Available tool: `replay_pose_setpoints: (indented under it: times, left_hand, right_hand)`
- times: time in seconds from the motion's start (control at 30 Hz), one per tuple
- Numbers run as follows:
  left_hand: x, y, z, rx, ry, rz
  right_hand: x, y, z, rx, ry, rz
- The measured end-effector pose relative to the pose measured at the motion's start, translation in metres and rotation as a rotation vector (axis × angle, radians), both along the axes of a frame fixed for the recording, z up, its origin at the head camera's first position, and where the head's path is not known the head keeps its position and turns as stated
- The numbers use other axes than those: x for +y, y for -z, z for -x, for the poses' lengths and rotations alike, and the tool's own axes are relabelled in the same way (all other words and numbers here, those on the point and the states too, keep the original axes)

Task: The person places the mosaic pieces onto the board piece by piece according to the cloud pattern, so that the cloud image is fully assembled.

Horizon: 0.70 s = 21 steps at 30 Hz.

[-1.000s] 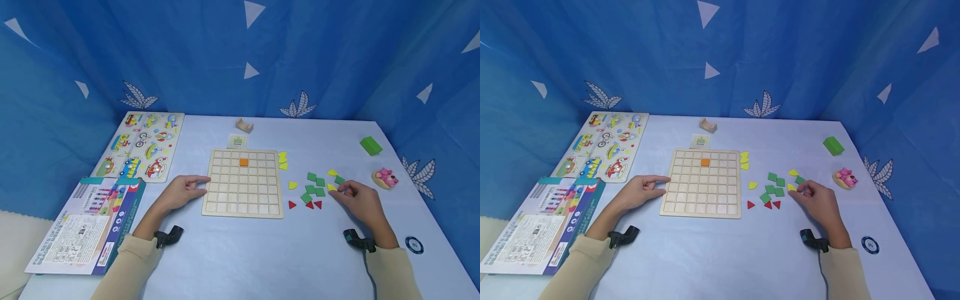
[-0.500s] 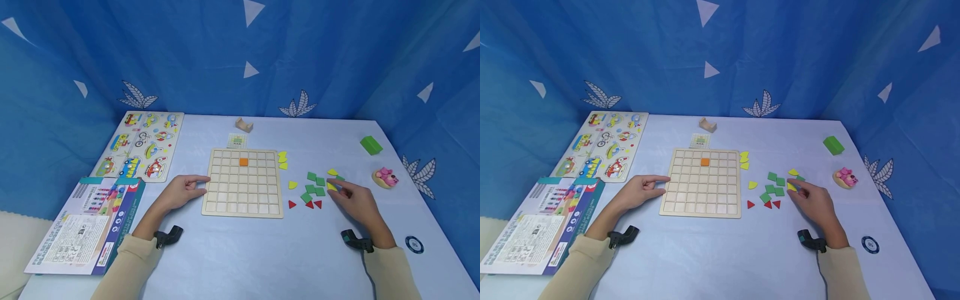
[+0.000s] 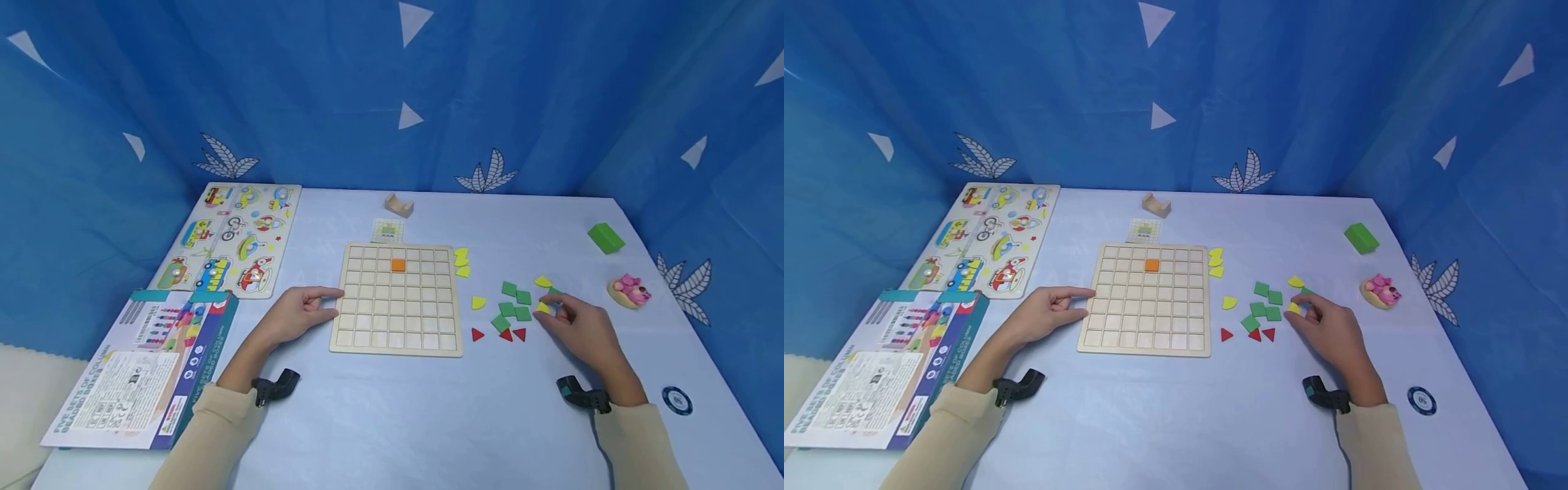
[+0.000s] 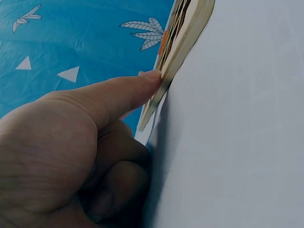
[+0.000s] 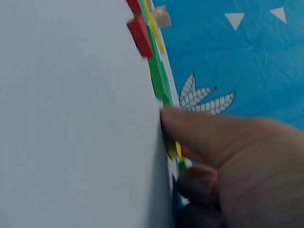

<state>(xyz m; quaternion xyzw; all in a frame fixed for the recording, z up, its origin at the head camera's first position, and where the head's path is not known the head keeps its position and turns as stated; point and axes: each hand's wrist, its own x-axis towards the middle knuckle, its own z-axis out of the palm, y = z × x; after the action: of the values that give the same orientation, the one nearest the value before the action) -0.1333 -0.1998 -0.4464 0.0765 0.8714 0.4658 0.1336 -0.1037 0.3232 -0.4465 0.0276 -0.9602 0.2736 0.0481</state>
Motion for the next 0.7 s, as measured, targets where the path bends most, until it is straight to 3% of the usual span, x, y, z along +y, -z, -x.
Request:
replay_pose_setpoints:
  times: [0.23,0.47,0.7]
  left_hand:
    - [0.000,0.000,0.000,0.014,0.006,0.006]
    - [-0.001,0.000,0.000,0.013,0.004,0.005]
    - [0.000,0.001,0.000,0.008,0.002,-0.004]
  right_hand:
    - [0.010,-0.013,-0.004,-0.120,-0.069,0.031]
    - [0.014,-0.012,-0.003,-0.076,-0.105,0.016]
    - [0.013,-0.007,-0.002,-0.046,-0.081,-0.004]
